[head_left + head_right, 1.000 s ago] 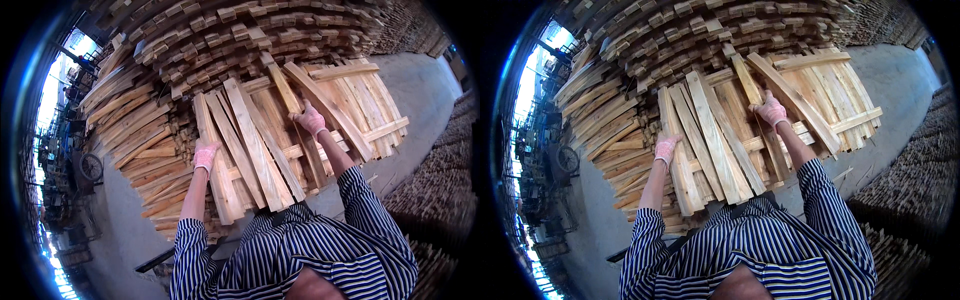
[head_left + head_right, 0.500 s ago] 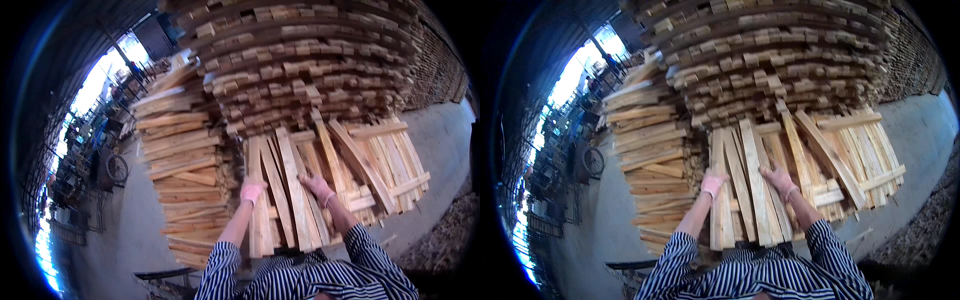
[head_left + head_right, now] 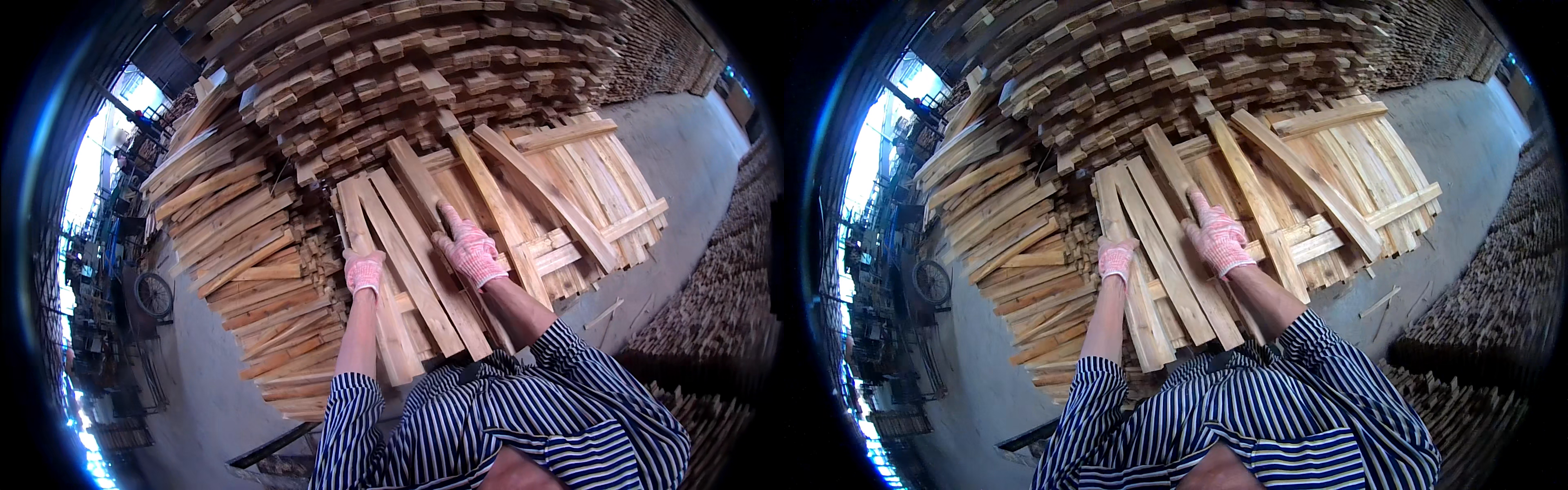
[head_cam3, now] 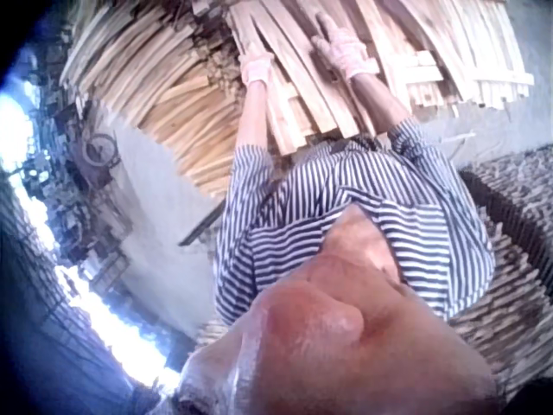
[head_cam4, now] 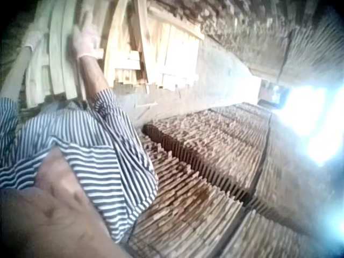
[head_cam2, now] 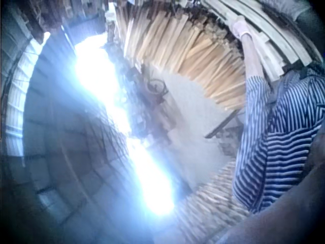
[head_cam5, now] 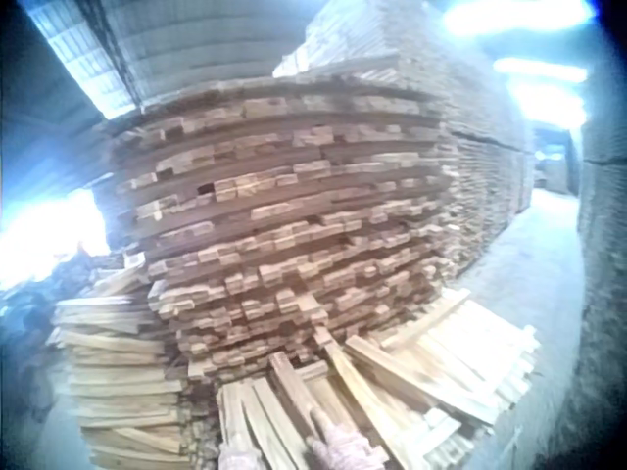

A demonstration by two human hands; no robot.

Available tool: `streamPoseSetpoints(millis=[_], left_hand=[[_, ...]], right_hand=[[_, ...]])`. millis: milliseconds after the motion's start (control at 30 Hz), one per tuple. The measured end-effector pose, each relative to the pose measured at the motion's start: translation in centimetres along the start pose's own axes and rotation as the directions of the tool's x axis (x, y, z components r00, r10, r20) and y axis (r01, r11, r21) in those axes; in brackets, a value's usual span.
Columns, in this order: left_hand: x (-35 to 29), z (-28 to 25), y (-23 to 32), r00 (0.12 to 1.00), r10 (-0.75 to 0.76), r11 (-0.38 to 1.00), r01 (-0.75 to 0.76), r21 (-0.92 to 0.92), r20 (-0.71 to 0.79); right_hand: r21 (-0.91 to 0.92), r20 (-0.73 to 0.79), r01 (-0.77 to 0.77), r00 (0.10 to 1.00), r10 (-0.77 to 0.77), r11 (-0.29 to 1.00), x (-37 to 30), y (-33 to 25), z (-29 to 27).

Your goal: The person picks up bundles of wooden planks from a pile and places them onto a growing stack. They wear pink gloves and a striped shirt while handling the wood in a warehouse setting.

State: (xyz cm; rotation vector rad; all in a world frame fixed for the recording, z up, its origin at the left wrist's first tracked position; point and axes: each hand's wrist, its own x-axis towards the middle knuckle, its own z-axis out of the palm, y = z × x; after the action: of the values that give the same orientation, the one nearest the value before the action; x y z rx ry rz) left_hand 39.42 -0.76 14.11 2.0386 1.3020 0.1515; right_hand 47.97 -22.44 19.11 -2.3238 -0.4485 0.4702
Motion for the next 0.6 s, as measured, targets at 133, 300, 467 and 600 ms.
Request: streamPoseSetpoints(millis=[133, 300, 467, 600], left_hand=[[1.3, -0.4, -2.3, 1.000, 0.002, 0.999, -0.002, -0.035, 0.022], [1.1, 0.3, -1.0, 0.999, -0.033, 0.999, 0.032, 0.018, 0.037], [0.2, -0.9, 0.1, 0.997, -0.038, 0.998, 0.034, 0.048, 0.071], [3.5, -1.7, -5.3, 0.982, -0.002, 0.964, 0.052, -0.263, 0.188]], right_hand=[[0.051, -0.026, 0.044, 0.999, -0.043, 0.998, 0.7, 1.5, -0.2], [0.208, -0.024, 0.129, 0.992, -0.127, 0.970, 3.4, 6.8, 1.4], [0.501, 0.115, 0.028, 0.988, -0.099, 0.865, 3.7, 6.4, 3.0], [0.111, -0.032, 0.043, 0.999, -0.040, 0.993, 3.1, 3.4, 0.5]])
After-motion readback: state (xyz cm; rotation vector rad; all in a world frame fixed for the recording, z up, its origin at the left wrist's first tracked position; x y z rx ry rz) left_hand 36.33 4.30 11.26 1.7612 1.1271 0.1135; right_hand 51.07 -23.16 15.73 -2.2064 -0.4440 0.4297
